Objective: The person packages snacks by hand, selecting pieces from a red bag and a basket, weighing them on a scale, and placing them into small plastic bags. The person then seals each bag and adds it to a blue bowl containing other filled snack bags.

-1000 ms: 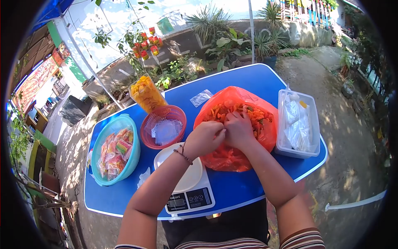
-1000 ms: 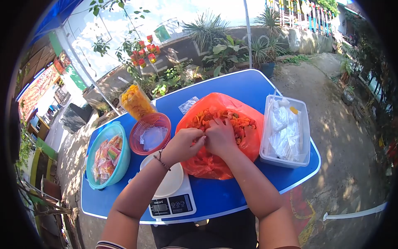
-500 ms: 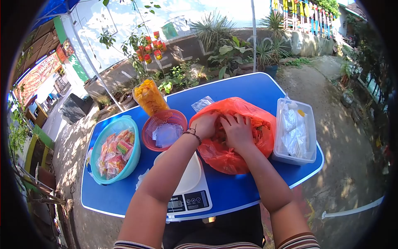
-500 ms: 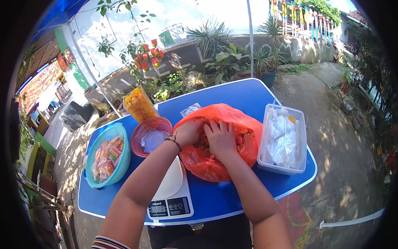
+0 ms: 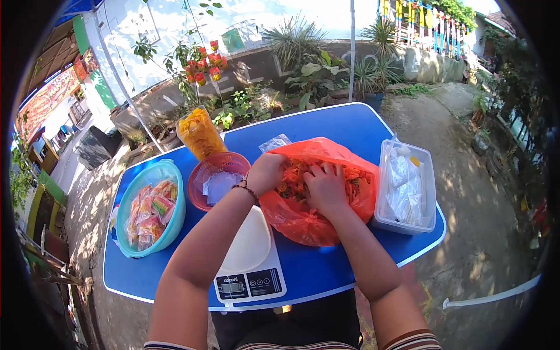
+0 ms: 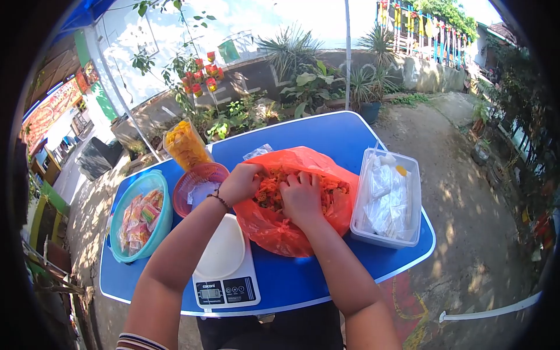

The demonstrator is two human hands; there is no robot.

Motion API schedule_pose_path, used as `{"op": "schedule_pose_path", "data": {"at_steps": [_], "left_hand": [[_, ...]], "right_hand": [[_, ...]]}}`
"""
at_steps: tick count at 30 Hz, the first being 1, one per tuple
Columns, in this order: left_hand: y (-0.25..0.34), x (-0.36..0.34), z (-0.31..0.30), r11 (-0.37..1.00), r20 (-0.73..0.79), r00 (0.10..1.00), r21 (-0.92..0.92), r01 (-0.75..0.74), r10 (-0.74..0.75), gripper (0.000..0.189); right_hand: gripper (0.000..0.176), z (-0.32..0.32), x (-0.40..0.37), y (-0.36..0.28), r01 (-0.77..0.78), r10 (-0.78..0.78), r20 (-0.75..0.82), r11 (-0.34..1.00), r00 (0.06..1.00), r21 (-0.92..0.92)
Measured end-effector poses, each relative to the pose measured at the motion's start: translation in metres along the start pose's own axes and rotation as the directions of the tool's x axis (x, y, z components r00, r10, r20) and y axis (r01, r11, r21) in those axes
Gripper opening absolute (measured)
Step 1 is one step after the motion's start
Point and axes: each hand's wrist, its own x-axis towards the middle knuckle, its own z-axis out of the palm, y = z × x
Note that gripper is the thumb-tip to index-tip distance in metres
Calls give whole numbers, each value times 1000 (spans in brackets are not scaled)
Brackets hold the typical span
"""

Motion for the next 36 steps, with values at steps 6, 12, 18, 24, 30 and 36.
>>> {"op": "schedule_pose_path", "data": {"at_steps": [6, 12, 18, 24, 30, 36], "left_hand": [[5, -17, -13, 990, -36, 995, -117, 85, -89, 21], [-4, -18, -9, 987, -43, 996, -148, 67, -74, 22], [-1, -17, -12, 807, 137, 984, -566, 170, -111, 29], [9, -26, -15, 714, 201, 960, -642, 279, -194, 35], [27, -36, -30, 558, 253, 928, -744, 367, -273, 34], [40, -102, -51, 500, -92, 933, -860, 102, -348, 28]], "right_hand": [[12, 3, 2, -7, 32, -38, -113, 998, 993, -49], [21, -1, 4, -14, 112, -89, -150, 982, 985, 152], [27, -7, 6, -17, 124, -28, -287, 938, 957, 323], [22, -3, 7, -10, 100, 31, -329, 921, 944, 375], [19, -16, 10, -16, 242, -23, -435, 857, 900, 455], [22, -48, 0, -56, 520, -287, -537, 778, 793, 352]]}}
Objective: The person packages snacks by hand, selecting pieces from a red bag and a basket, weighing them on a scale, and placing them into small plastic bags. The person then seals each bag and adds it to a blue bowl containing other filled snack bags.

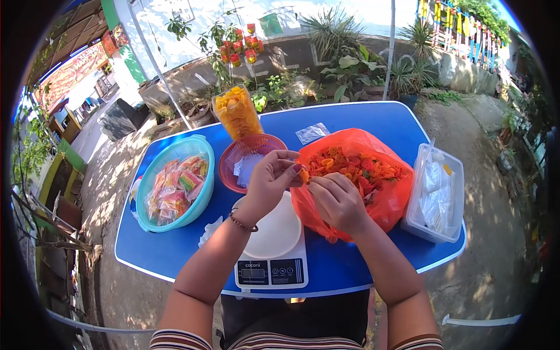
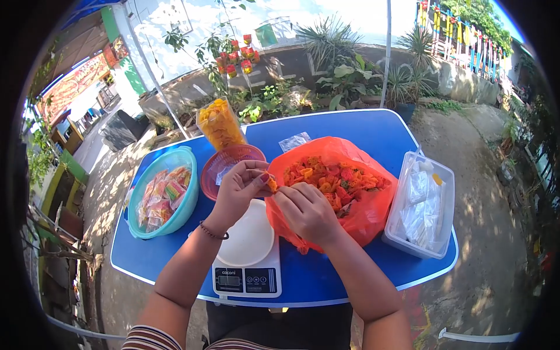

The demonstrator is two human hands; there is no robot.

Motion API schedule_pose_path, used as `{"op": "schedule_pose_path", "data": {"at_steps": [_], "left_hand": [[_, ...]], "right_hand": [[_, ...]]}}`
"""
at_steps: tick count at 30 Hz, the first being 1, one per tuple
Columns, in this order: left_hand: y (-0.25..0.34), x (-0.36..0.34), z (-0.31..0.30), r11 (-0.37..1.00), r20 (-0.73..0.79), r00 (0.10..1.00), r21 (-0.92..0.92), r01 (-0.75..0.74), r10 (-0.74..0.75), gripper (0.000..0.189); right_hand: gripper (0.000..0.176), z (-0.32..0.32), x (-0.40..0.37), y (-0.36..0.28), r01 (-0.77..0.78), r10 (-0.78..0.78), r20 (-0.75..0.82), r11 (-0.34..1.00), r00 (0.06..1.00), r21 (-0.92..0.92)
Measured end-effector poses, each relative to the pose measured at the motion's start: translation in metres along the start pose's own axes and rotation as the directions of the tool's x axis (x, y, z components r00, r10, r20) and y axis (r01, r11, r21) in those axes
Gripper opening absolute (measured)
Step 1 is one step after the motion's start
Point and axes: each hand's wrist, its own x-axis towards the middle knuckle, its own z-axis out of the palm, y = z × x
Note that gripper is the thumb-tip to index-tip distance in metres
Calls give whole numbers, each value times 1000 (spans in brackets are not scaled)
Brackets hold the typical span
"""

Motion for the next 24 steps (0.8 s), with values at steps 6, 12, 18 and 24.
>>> {"op": "schedule_pose_path", "data": {"at_steps": [6, 12, 18, 24], "left_hand": [[5, -76, -37, 953, -183, 976, 257, 160, -115, 26], [18, -79, -36, 767, -193, 980, 635, 89, 46, 36], [30, -49, -13, 731, 69, 990, 668, -137, 122, 25], [-5, 6, 19, 776, 391, 912, 535, -334, 122, 25]], "right_hand": [[19, 6, 7, -39, 150, -164, 143, 983, 976, 105], [17, 1, 10, -28, 126, -134, 74, 986, 988, 106], [14, -34, 12, 27, -117, 102, -141, 989, 985, -96], [15, -10, -24, 58, -360, 373, 163, 927, 914, -104]]}}
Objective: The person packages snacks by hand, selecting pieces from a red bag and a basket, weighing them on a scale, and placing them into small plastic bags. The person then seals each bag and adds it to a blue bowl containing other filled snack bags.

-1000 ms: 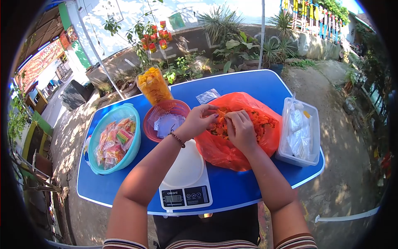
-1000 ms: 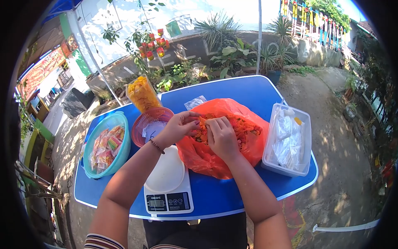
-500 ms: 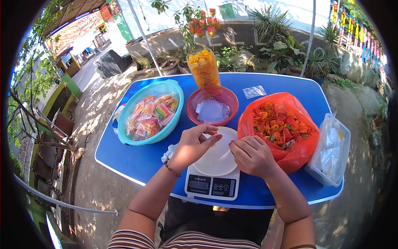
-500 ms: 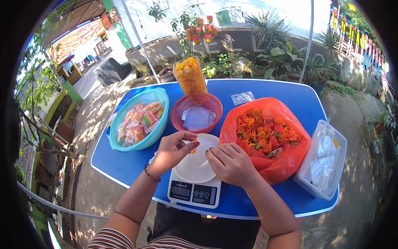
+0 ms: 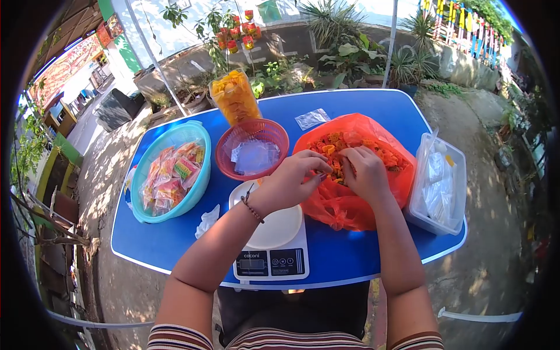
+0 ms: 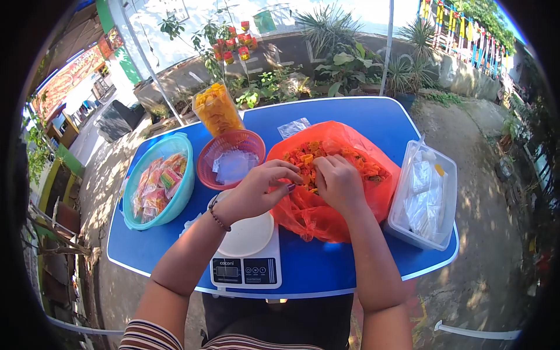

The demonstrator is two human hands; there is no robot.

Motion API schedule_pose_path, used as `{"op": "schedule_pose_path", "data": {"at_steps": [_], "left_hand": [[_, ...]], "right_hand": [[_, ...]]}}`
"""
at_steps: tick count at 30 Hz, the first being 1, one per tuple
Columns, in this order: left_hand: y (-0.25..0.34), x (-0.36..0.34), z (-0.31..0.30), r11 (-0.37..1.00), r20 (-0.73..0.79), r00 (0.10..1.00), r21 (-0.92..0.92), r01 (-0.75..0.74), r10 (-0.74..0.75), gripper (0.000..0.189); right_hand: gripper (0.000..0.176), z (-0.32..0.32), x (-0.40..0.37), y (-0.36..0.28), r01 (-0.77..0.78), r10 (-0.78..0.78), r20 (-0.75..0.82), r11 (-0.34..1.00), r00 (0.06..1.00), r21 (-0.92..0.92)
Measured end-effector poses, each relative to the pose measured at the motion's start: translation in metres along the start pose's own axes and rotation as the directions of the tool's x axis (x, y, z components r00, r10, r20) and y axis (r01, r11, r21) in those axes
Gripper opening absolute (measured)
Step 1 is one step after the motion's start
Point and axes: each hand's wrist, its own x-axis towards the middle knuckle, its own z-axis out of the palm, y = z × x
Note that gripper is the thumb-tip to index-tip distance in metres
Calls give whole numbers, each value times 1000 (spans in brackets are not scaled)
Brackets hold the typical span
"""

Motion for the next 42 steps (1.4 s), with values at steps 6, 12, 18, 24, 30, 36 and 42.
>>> {"op": "schedule_pose_path", "data": {"at_steps": [6, 12, 18, 24, 30, 36, 42], "left_hand": [[-26, 32, 24, 878, 271, 919, 460, 137, -285, 44], [-24, 28, 20, 905, 331, 908, 412, 105, -257, 50], [-13, 11, 22, 924, 198, 966, 373, 81, -165, 43], [8, -24, 7, 959, -56, 998, 284, 13, 3, 32], [9, -65, -20, 953, -310, 944, 303, -13, 111, 24], [-14, -102, -39, 961, -547, 823, 278, 7, 152, 26], [-30, -120, -30, 973, -629, 767, 230, 32, 124, 28]], "right_hand": [[24, -3, -6, 0, -79, 205, 301, 921, 931, -382], [21, 8, -9, -3, -96, 220, 222, 882, 950, -462], [19, 23, -14, -4, -155, 293, 211, 852, 933, -500], [13, 20, -13, -4, -225, 292, 125, 895, 948, -385], [2, 14, -10, -10, -112, 104, -47, 965, 993, -237], [8, -8, 10, -65, 210, -205, -196, 978, 959, 3], [9, 11, 0, -121, 392, -386, 90, 919, 918, -55]]}}
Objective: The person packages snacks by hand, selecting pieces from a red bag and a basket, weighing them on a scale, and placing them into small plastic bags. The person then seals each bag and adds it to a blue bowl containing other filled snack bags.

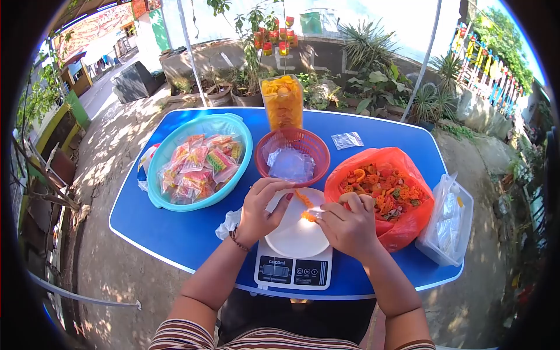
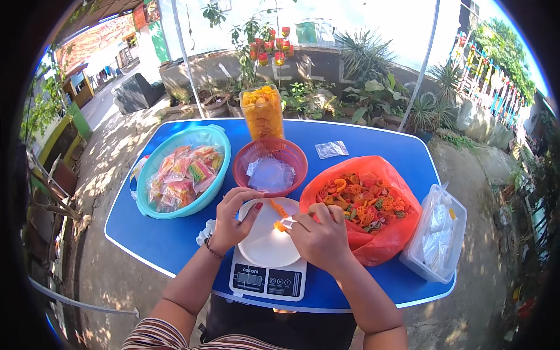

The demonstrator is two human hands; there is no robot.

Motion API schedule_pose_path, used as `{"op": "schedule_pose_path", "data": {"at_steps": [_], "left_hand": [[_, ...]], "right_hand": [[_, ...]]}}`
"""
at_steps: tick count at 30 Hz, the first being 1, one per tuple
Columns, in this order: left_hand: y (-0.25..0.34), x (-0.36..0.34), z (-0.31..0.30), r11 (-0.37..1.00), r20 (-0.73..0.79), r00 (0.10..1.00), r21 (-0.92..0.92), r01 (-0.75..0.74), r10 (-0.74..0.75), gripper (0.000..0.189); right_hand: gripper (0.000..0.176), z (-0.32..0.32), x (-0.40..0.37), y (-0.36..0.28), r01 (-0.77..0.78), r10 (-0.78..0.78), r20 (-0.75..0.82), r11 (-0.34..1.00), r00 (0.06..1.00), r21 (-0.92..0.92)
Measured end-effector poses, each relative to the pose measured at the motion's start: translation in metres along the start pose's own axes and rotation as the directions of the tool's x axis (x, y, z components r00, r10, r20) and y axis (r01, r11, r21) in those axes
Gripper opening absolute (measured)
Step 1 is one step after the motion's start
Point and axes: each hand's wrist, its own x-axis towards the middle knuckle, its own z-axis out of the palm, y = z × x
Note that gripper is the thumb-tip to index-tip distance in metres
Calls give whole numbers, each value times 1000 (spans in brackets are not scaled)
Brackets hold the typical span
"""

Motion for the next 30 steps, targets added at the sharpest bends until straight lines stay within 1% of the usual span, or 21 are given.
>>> {"op": "schedule_pose_path", "data": {"at_steps": [2, 5, 8, 9, 11, 14, 17, 20, 21, 23, 27, 30], "left_hand": [[-3, -5, -1, 1000, 0, 1000, -8, 5, -5, 29], [-2, -5, -3, 1000, 37, 999, -22, 0, 1, 27], [-5, -7, -3, 1000, 43, 999, -17, -3, 4, 28], [-5, -7, -5, 1000, 63, 998, -16, 13, -12, 27], [-9, -5, -4, 1000, 17, 1000, -17, -12, 12, 27], [-14, -6, -4, 1000, -10, 1000, -28, -10, 10, 27], [-11, -9, -5, 999, 25, 999, -23, 23, -22, 28], [-7, -6, -6, 999, 66, 998, -26, 25, -23, 31], [-7, -6, -6, 999, 77, 997, -26, 22, -20, 31], [-3, -6, -6, 1000, 93, 996, -13, 16, -15, 34], [2, -4, -5, 999, 139, 989, 30, -44, 40, 36], [8, -7, -8, 1000, 223, 975, 18, -3, -1, 39]], "right_hand": [[13, 1, -2, -2, -44, 34, 120, 996, 992, 80], [27, 9, -9, 2, -80, 61, 215, 994, 975, 81], [39, 7, 4, -9, -92, 77, 251, 994, 965, 51], [41, 9, 3, -10, -93, 67, 282, 993, 957, 77], [45, 10, -1, -10, -97, 50, 340, 988, 939, 122], [37, 5, 0, -8, -110, 30, 284, 957, 958, 269], [34, 4, -4, -1, -86, 46, 183, 973, 982, 214], [26, 2, -4, 7, -56, 41, 109, 988, 993, 143], [21, 1, -2, 8, -51, 37, 97, 987, 995, 150], [20, 3, -6, 9, -39, 19, 113, 983, 993, 181], [19, 8, -8, 5, 19, -44, 116, 977, 992, 213], [18, 10, -8, 2, 52, -78, 104, 971, 991, 234]]}}
